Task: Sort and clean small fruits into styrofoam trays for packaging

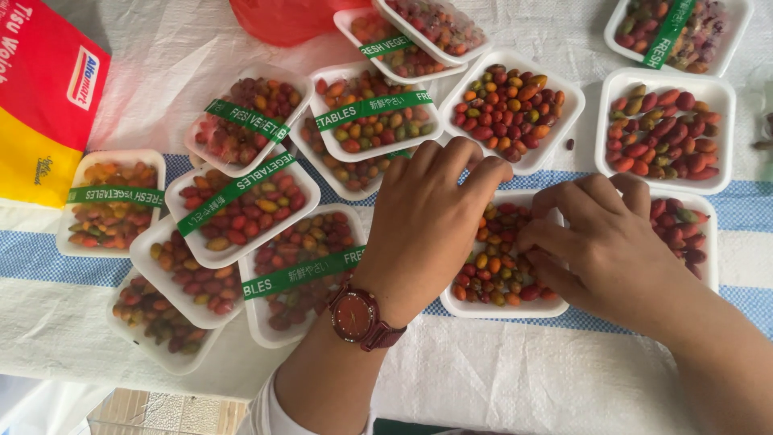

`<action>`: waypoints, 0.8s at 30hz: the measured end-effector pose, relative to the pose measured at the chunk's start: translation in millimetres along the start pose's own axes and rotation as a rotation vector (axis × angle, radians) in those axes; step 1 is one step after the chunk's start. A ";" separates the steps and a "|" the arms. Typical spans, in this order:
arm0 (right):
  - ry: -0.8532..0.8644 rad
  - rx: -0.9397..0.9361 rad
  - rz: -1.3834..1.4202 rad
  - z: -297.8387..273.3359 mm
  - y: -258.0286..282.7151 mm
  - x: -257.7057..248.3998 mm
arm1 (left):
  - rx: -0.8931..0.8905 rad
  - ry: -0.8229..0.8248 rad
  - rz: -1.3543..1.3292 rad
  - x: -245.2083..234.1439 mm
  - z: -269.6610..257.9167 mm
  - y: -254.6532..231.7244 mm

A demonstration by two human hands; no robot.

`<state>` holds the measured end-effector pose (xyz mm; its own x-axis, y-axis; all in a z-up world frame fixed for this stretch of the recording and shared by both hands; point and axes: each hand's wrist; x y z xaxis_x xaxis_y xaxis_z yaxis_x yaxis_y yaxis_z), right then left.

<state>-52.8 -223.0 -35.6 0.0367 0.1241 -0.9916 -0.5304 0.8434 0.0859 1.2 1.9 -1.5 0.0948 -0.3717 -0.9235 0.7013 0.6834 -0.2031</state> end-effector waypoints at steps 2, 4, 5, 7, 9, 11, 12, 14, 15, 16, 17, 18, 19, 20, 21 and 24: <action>0.026 0.004 -0.004 -0.1 -0.5 1.2 | 0.007 0.008 -0.006 -0.3 0.3 -0.1; 0.027 0.004 -0.011 -0.5 -0.3 2.2 | 0.019 0.004 -0.015 -1.0 0.1 -0.5; 0.030 0.003 -0.017 -0.7 -0.3 2.7 | 0.030 0.001 -0.025 -1.3 0.2 -0.8; 0.023 -0.003 -0.002 -1.2 -0.2 0.9 | 0.019 0.004 -0.061 -0.1 1.0 -2.2; 0.017 -0.011 0.013 -1.4 0.0 -1.3 | 0.004 0.007 -0.098 -0.6 1.4 -2.7; 0.083 0.007 0.033 -2.1 0.1 -3.8 | 0.007 0.006 -0.144 -2.5 1.7 -2.7; 0.084 0.008 0.033 -2.6 -0.6 -1.6 | 0.007 0.007 -0.145 -1.4 1.6 -3.1; 0.060 -0.009 0.021 -3.3 -2.0 3.0 | 0.007 0.005 -0.104 0.7 1.3 -3.4; 0.060 -0.008 0.022 -2.9 -0.8 1.8 | 0.007 0.006 -0.104 1.3 1.3 -3.4; 0.061 -0.012 0.014 -2.2 0.4 0.7 | 0.009 0.010 -0.097 1.8 1.3 -3.3; 0.061 -0.015 0.005 -1.5 1.6 -0.6 | 0.011 0.015 -0.090 2.2 1.5 -3.2; 0.060 -0.015 0.005 -2.2 0.9 0.6 | 0.012 0.014 -0.089 -0.4 1.7 -3.5; 0.070 -0.003 0.011 -2.9 0.1 1.7 | 0.020 0.043 -0.201 -3.1 1.9 -3.9; 0.079 0.008 0.018 -3.5 -0.7 2.7 | 0.030 0.073 -0.313 -5.9 2.4 -4.2; 0.077 0.009 0.017 -4.1 -1.6 2.1 | 0.032 0.072 -0.311 -7.9 2.9 -4.9; 0.075 0.047 0.126 -4.2 -3.2 -3.3 | 0.044 0.133 -0.894 -14.5 3.8 -6.8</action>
<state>-54.8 -228.4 -33.0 -0.0919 0.1921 -0.9771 -0.4867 0.8474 0.2123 -2.3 0.3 14.5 -0.5792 -0.6746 -0.4576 0.5004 0.1490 -0.8529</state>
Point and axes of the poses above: each hand's wrist, its own z-axis towards the middle knuckle, its own x-axis out of the palm, y = z × x, and after that the axes turned 10 degrees about y, right-handed
